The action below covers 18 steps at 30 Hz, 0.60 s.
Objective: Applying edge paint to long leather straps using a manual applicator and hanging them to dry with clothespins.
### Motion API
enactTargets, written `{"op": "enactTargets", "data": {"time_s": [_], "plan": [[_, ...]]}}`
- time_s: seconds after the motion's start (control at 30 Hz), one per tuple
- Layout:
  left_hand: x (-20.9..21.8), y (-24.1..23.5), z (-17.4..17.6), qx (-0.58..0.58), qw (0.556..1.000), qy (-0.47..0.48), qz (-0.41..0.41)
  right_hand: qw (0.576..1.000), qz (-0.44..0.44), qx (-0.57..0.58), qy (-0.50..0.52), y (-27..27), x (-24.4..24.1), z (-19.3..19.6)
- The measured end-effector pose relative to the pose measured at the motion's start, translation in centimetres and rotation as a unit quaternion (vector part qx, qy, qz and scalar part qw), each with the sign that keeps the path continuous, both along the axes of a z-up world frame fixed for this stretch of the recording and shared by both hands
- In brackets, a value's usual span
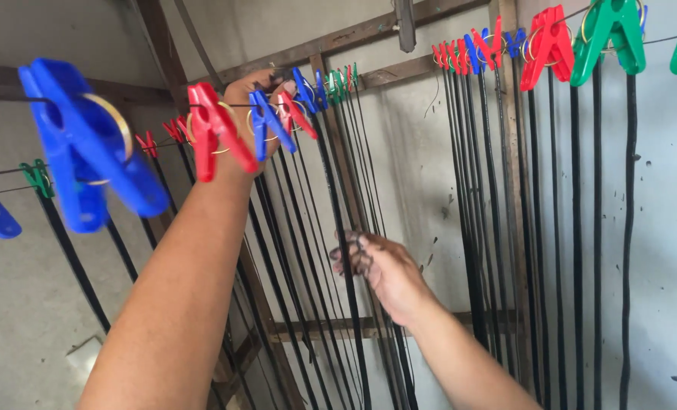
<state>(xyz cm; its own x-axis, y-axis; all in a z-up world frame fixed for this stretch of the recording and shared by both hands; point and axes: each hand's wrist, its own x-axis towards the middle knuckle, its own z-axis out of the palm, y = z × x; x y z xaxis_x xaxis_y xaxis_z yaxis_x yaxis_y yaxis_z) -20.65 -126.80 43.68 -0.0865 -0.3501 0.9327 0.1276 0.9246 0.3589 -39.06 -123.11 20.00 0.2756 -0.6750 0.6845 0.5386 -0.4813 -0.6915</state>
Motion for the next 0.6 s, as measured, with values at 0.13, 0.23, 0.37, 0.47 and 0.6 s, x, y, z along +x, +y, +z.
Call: {"op": "enactTargets", "data": {"time_s": [0.13,0.23,0.37,0.47,0.6], "plan": [[-1.0,2.2,0.1,-0.143,0.977,-0.149,0.052,1.000,-0.008,0.023,0.010,0.0,0.5,-3.5],[-0.3,-0.6,0.5,-0.124,0.985,-0.116,0.011,0.999,-0.012,0.053,0.002,-0.5,0.6,-5.8],[-0.9,0.4,0.8,-0.227,0.956,-0.170,-0.074,0.995,-0.019,0.096,0.013,0.1,0.0,-6.7],[-0.9,0.7,0.8,-0.280,0.926,-0.200,0.157,0.995,-0.018,0.098,0.020,0.0,-0.3,-7.7],[-1.4,1.1,0.5,-0.292,0.933,-0.207,0.031,0.990,-0.042,0.134,0.029,-0.1,-0.7,-9.0]]}}
